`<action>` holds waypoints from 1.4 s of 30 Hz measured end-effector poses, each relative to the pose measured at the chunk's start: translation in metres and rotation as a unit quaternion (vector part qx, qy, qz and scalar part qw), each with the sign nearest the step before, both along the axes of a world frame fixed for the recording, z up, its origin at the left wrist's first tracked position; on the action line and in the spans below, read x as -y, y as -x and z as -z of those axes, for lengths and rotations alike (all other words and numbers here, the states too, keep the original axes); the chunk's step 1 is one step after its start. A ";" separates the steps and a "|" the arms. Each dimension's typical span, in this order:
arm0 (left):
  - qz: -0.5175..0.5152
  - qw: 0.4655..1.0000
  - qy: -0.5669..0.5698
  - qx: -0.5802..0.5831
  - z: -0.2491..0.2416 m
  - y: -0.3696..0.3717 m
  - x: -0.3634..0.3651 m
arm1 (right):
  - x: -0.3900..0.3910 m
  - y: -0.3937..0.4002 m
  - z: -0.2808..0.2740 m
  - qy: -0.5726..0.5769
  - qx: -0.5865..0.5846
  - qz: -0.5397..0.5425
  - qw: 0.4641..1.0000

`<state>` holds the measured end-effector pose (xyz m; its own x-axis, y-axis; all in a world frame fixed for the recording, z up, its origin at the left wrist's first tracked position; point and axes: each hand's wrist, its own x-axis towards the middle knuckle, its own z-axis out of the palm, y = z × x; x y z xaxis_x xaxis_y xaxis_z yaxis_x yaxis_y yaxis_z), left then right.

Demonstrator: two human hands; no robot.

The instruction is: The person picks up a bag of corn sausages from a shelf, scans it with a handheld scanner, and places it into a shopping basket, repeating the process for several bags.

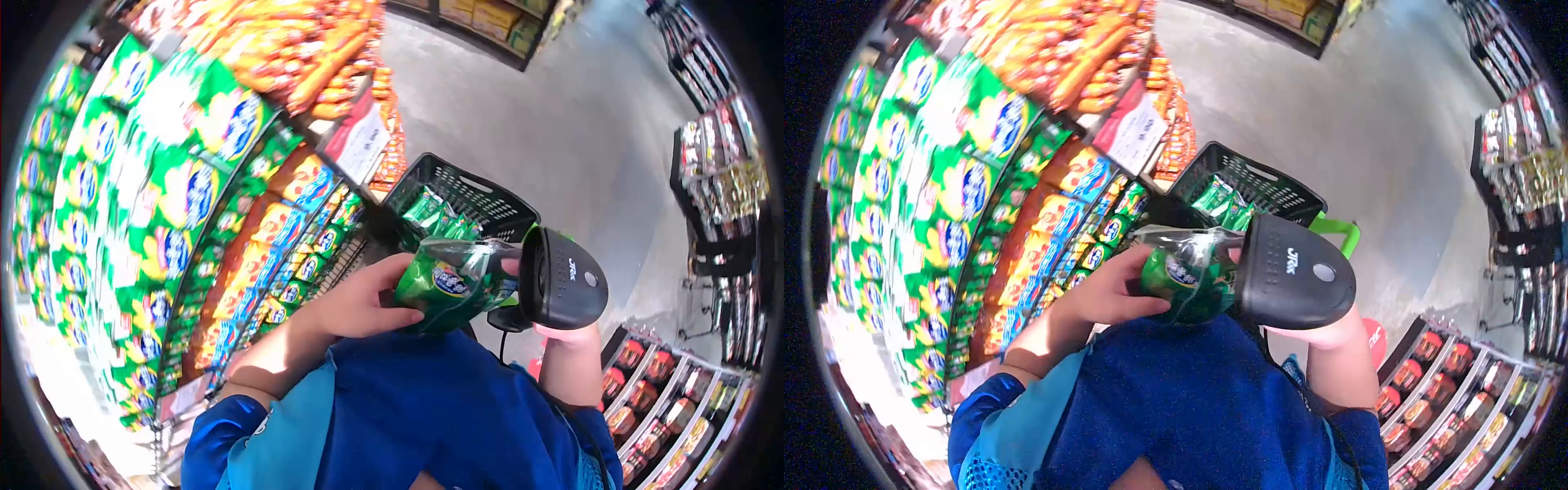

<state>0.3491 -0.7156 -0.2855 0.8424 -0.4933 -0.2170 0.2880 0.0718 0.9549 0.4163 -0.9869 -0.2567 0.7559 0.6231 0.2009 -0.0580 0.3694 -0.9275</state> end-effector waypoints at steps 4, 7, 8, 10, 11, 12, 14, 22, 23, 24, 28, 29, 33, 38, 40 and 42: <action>-0.084 0.993 0.045 0.069 -0.039 0.041 -0.028 | -0.049 0.036 -0.037 0.089 0.063 0.011 0.994; -0.174 0.976 0.000 0.131 -0.048 0.076 -0.051 | -0.093 0.076 -0.064 0.116 0.070 0.015 0.991; -0.180 0.975 0.006 0.129 -0.045 0.086 -0.064 | -0.108 0.089 -0.074 0.129 0.070 0.019 0.989; -0.202 0.970 -0.033 0.132 -0.053 0.113 -0.086 | -0.137 0.114 -0.088 0.154 0.069 0.030 0.985; -0.208 0.965 -0.047 0.150 -0.056 0.129 -0.098 | -0.149 0.123 -0.090 0.136 0.083 0.012 0.987; -0.214 0.960 -0.062 0.169 -0.060 0.144 -0.109 | -0.161 0.132 -0.092 0.117 0.096 -0.006 0.988; -0.236 0.955 -0.043 0.176 -0.070 0.171 -0.131 | -0.185 0.149 -0.092 0.068 0.107 -0.048 0.991; -0.333 0.930 0.008 0.154 -0.106 0.230 -0.183 | -0.244 0.195 -0.106 -0.059 0.030 -0.161 0.985; -0.338 0.928 -0.031 0.150 -0.101 0.231 -0.188 | -0.248 0.195 -0.107 -0.034 0.086 -0.145 0.985; -0.346 0.923 -0.029 0.165 -0.099 0.231 -0.190 | -0.248 0.196 -0.107 -0.006 0.107 -0.127 0.986; -0.418 0.872 0.025 0.253 -0.113 0.225 -0.183 | -0.252 0.196 -0.106 0.117 0.168 -0.108 0.973; -0.412 0.877 0.011 0.246 -0.112 0.223 -0.185 | -0.254 0.192 -0.107 0.138 0.224 -0.116 0.958; -0.344 0.916 -0.053 0.200 -0.122 0.222 -0.205 | -0.263 0.186 -0.109 0.066 0.099 -0.120 0.986; -0.419 0.902 -0.050 0.085 -0.159 0.202 -0.197 | -0.264 0.159 -0.125 0.164 -0.007 -0.199 0.966; -0.426 0.896 -0.074 0.102 -0.173 0.194 -0.195 | -0.262 0.144 -0.124 0.153 -0.021 -0.210 0.966; -0.370 0.917 -0.037 0.145 -0.165 0.187 -0.203 | -0.264 0.132 -0.124 0.108 -0.011 -0.211 0.971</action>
<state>0.1623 -0.5123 -0.1202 0.9681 0.2431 0.0601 -0.0809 0.0765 0.9938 0.2846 -0.7231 -0.1330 0.4270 0.9041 0.0175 -0.1828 0.1052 -0.9775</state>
